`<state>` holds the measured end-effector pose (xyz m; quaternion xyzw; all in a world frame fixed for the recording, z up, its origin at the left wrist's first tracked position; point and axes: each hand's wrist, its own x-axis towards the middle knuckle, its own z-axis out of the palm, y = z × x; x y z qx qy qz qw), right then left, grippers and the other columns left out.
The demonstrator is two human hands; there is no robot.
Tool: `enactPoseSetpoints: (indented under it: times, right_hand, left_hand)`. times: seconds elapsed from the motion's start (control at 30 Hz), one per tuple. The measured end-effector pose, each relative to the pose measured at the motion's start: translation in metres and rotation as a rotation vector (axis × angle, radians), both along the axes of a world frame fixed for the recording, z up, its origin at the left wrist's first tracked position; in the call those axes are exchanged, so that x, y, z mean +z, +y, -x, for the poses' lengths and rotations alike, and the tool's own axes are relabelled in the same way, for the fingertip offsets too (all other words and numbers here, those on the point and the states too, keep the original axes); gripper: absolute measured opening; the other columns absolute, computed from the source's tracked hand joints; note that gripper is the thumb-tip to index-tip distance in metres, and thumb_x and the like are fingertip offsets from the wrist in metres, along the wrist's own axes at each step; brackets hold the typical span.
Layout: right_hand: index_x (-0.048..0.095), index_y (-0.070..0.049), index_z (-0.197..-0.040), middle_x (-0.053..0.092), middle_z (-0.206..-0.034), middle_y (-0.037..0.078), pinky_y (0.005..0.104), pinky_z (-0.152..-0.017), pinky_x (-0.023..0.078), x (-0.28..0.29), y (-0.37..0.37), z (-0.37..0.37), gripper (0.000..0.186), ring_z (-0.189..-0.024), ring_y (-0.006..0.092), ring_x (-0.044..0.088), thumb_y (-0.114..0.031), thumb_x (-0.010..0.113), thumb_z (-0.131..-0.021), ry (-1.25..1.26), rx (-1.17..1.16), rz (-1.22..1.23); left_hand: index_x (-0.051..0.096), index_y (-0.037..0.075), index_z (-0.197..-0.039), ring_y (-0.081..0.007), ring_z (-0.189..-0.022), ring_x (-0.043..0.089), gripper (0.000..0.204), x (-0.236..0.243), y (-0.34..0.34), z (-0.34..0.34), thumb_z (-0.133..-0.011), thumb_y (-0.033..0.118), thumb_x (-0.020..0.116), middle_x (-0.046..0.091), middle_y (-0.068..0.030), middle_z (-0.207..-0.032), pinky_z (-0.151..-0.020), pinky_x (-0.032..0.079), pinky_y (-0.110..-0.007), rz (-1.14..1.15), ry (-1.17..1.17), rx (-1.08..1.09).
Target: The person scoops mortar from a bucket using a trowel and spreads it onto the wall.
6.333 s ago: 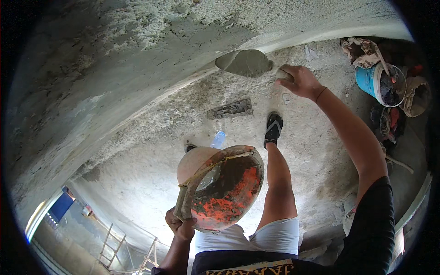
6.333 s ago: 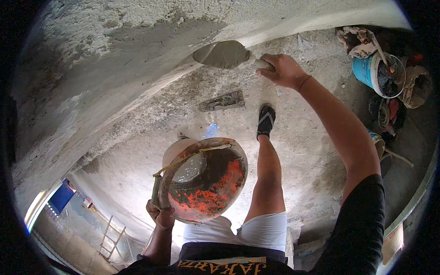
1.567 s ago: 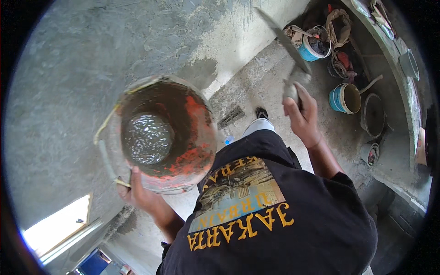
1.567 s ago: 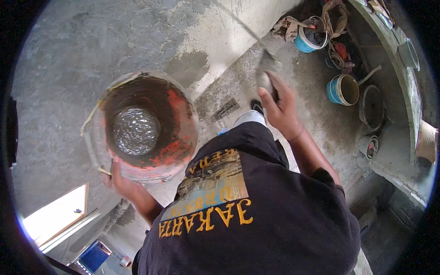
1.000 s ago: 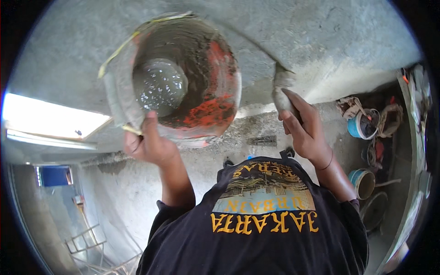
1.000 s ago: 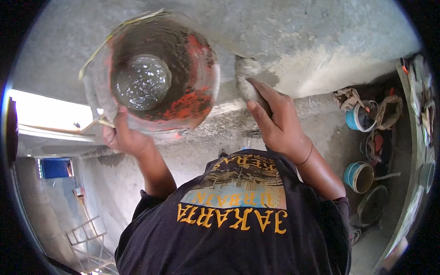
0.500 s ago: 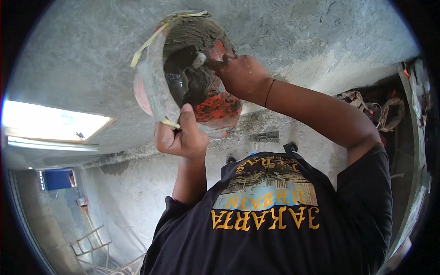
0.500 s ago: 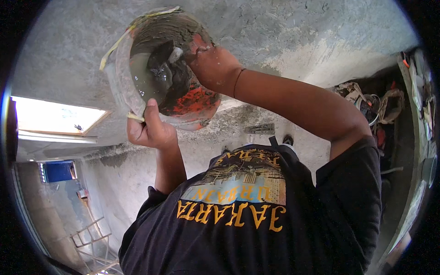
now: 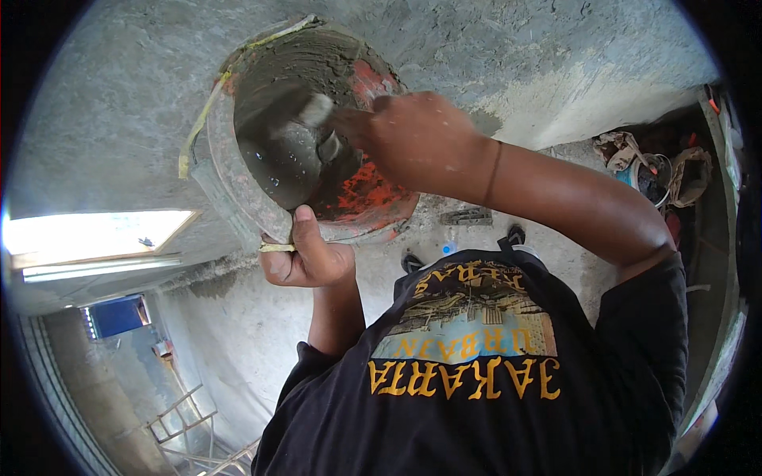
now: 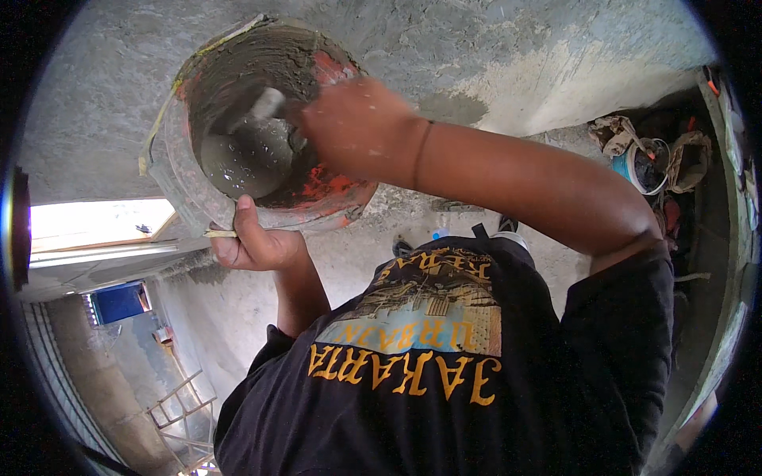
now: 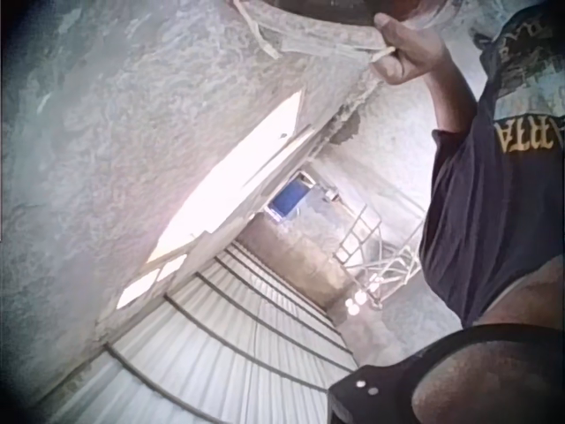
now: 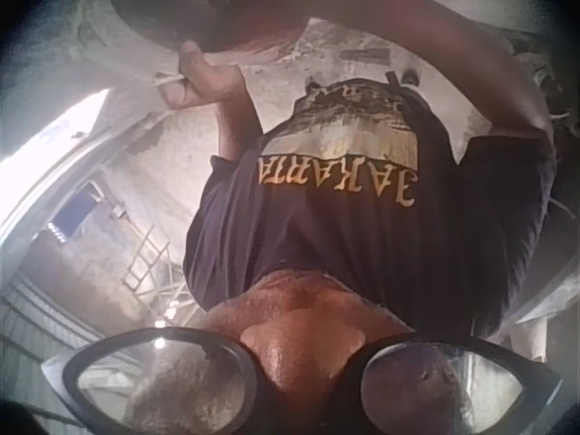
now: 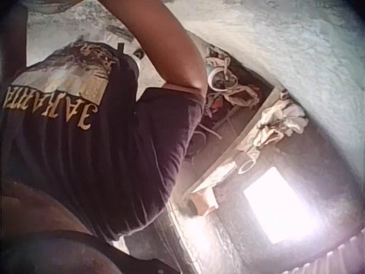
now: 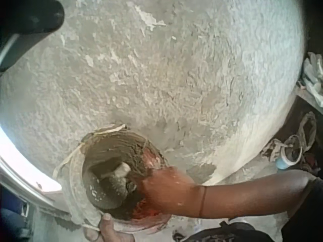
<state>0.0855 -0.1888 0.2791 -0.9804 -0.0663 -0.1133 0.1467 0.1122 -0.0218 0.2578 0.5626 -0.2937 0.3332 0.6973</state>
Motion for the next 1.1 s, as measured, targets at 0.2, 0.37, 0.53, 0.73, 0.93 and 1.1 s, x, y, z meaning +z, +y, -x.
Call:
enactPoseSetpoints:
  times: [0.2, 0.37, 0.53, 0.73, 0.93, 1.1]
  right_hand:
    - [0.061, -0.011, -0.108, 0.066, -0.076, 0.014, 0.0421, -0.062, 0.055, -0.026, 0.016, -0.008, 0.028, -0.071, 0.0309, 0.068, -0.020, 0.059, -0.082, -0.014, 0.087, -0.146]
    - [0.056, -0.015, -0.119, 0.065, -0.074, 0.013, 0.0441, -0.062, 0.054, -0.041, -0.004, 0.015, 0.033, -0.069, 0.0306, 0.067, -0.022, 0.056, -0.086, 0.072, 0.118, -0.098]
    - [0.057, -0.015, -0.117, 0.064, -0.073, 0.011, 0.0435, -0.062, 0.053, -0.024, -0.013, 0.017, 0.033, -0.069, 0.0308, 0.066, -0.022, 0.058, -0.085, 0.132, 0.018, 0.063]
    - [0.058, -0.020, -0.121, 0.063, -0.077, 0.012, 0.0444, -0.063, 0.053, -0.025, 0.003, -0.004, 0.035, -0.069, 0.0322, 0.065, -0.024, 0.059, -0.086, -0.059, 0.200, -0.186]
    - [0.068, -0.016, -0.100, 0.064, -0.072, 0.012, 0.0409, -0.064, 0.054, -0.047, -0.027, 0.009, 0.024, -0.072, 0.0311, 0.067, -0.023, 0.060, -0.079, -0.097, 0.250, 0.037]
    - [0.066, -0.017, -0.106, 0.064, -0.073, 0.012, 0.0407, -0.064, 0.055, -0.028, -0.041, 0.002, 0.027, -0.073, 0.0306, 0.067, -0.019, 0.058, -0.081, 0.009, 0.102, 0.104]
  left_hand:
    - [0.064, -0.010, -0.096, -0.0240, -0.085, 0.063, 0.030, -0.003, 0.000, 0.002, -0.070, 0.001, 0.059, 0.066, -0.0199, -0.098, -0.075, 0.053, -0.037, -0.020, 0.023, -0.016]
    - [0.061, -0.011, -0.100, -0.0258, -0.084, 0.064, 0.033, -0.008, -0.001, 0.001, -0.070, 0.001, 0.058, 0.065, -0.0213, -0.099, -0.076, 0.055, -0.039, 0.011, -0.038, 0.003]
    - [0.059, -0.011, -0.094, -0.0267, -0.086, 0.065, 0.026, -0.005, 0.001, 0.000, -0.070, -0.001, 0.058, 0.064, -0.0254, -0.099, -0.075, 0.056, -0.040, -0.023, -0.046, -0.003]
    - [0.062, -0.010, -0.093, -0.0273, -0.086, 0.064, 0.022, -0.017, 0.001, -0.005, -0.072, -0.003, 0.061, 0.064, -0.0258, -0.101, -0.076, 0.053, -0.040, 0.021, -0.105, 0.021]
    - [0.046, -0.009, -0.128, -0.0299, -0.108, 0.057, 0.058, -0.004, -0.010, 0.005, -0.073, 0.004, 0.057, 0.049, -0.0259, -0.129, -0.088, 0.051, -0.041, 0.024, -0.004, -0.006]
    - [0.058, -0.011, -0.098, -0.0322, -0.096, 0.061, 0.026, 0.002, -0.012, 0.003, -0.073, -0.004, 0.058, 0.058, -0.0280, -0.112, -0.083, 0.051, -0.045, 0.059, -0.065, -0.072]
